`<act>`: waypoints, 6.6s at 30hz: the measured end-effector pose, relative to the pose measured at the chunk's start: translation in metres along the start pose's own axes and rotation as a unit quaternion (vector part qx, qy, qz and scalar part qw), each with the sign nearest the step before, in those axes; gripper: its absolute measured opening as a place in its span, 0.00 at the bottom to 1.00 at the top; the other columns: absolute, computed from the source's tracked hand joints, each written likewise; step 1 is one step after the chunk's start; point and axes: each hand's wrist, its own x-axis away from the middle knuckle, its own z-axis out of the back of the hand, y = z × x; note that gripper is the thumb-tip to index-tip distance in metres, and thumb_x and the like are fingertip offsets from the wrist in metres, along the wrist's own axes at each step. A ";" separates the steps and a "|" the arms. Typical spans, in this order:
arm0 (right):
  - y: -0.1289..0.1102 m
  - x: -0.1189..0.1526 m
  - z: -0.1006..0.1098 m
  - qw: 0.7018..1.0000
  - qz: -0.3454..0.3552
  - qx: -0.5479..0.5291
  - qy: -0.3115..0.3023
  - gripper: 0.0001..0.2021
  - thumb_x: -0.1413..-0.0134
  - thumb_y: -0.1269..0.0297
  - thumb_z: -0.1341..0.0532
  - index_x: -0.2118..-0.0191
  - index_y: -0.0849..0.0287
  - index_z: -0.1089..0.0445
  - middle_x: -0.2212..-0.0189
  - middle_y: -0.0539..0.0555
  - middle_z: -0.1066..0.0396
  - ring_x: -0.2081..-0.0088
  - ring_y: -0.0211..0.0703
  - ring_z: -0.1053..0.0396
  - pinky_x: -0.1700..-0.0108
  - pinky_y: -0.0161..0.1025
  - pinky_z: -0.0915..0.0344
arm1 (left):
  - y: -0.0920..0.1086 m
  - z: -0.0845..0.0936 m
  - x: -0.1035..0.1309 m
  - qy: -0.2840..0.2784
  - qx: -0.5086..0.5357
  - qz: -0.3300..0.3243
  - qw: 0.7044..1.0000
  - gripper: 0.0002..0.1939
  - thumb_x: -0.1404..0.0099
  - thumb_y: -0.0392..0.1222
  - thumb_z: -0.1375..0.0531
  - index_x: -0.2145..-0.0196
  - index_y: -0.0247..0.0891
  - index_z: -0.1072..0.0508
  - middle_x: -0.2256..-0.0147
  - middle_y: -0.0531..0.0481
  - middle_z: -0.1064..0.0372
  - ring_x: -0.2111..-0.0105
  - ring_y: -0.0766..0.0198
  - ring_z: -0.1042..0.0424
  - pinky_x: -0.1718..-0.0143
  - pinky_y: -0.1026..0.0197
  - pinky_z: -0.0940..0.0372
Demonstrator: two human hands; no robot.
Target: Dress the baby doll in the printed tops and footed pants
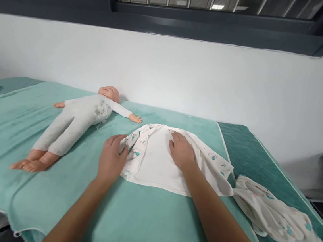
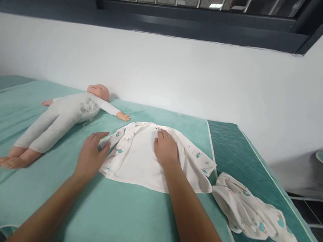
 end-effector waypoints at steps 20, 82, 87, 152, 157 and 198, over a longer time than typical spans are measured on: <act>-0.059 -0.060 -0.039 0.842 -0.187 -0.505 0.000 0.26 0.52 0.52 0.37 0.47 0.54 0.36 0.62 0.51 0.28 0.63 0.42 0.29 0.61 0.38 0.32 | -0.079 -0.023 -0.106 0.050 -0.180 -0.105 0.977 0.17 0.37 0.29 0.48 0.66 0.43 0.22 0.52 0.48 0.27 0.50 0.51 0.33 0.54 0.52 0.37; -0.015 -0.056 -0.002 0.959 -0.147 -0.218 -0.107 0.18 0.49 0.56 0.39 0.52 0.54 0.30 0.60 0.55 0.26 0.58 0.49 0.30 0.58 0.41 0.39 | 0.027 0.010 0.069 -0.079 -0.084 -0.283 0.952 0.06 0.33 0.35 0.43 0.59 0.40 0.29 0.62 0.48 0.28 0.62 0.58 0.32 0.62 0.54 0.41; -0.013 -0.058 -0.005 0.945 -0.160 -0.272 -0.085 0.15 0.48 0.59 0.39 0.55 0.54 0.30 0.63 0.54 0.26 0.60 0.47 0.30 0.59 0.41 0.37 | 0.029 0.002 0.070 -0.109 -0.016 -0.223 0.969 0.07 0.30 0.39 0.45 0.62 0.40 0.27 0.65 0.48 0.28 0.64 0.59 0.31 0.63 0.56 0.40; 0.127 0.037 0.102 0.951 -0.285 0.028 -0.118 0.19 0.47 0.43 0.42 0.65 0.56 0.31 0.61 0.58 0.26 0.61 0.51 0.30 0.65 0.41 0.43 | 0.147 -0.121 -0.026 -0.278 0.612 0.261 0.693 0.29 0.42 0.47 0.31 0.45 0.41 0.33 0.53 0.43 0.27 0.56 0.58 0.26 0.57 0.60 0.32; 0.145 0.046 0.113 0.936 -0.292 0.000 -0.197 0.20 0.51 0.42 0.41 0.66 0.56 0.30 0.66 0.56 0.25 0.66 0.48 0.30 0.68 0.39 0.45 | 0.146 -0.120 -0.025 -0.277 0.614 0.250 0.696 0.28 0.42 0.44 0.32 0.45 0.40 0.33 0.53 0.43 0.27 0.55 0.57 0.27 0.57 0.59 0.33; 0.187 0.029 0.082 0.912 -0.313 -0.203 0.173 0.16 0.50 0.66 0.45 0.54 0.61 0.34 0.58 0.59 0.25 0.62 0.44 0.28 0.59 0.39 0.33 | 0.147 -0.110 -0.018 -0.385 0.567 0.174 0.707 0.29 0.38 0.49 0.36 0.41 0.50 0.36 0.38 0.48 0.40 0.47 0.56 0.31 0.55 0.60 0.34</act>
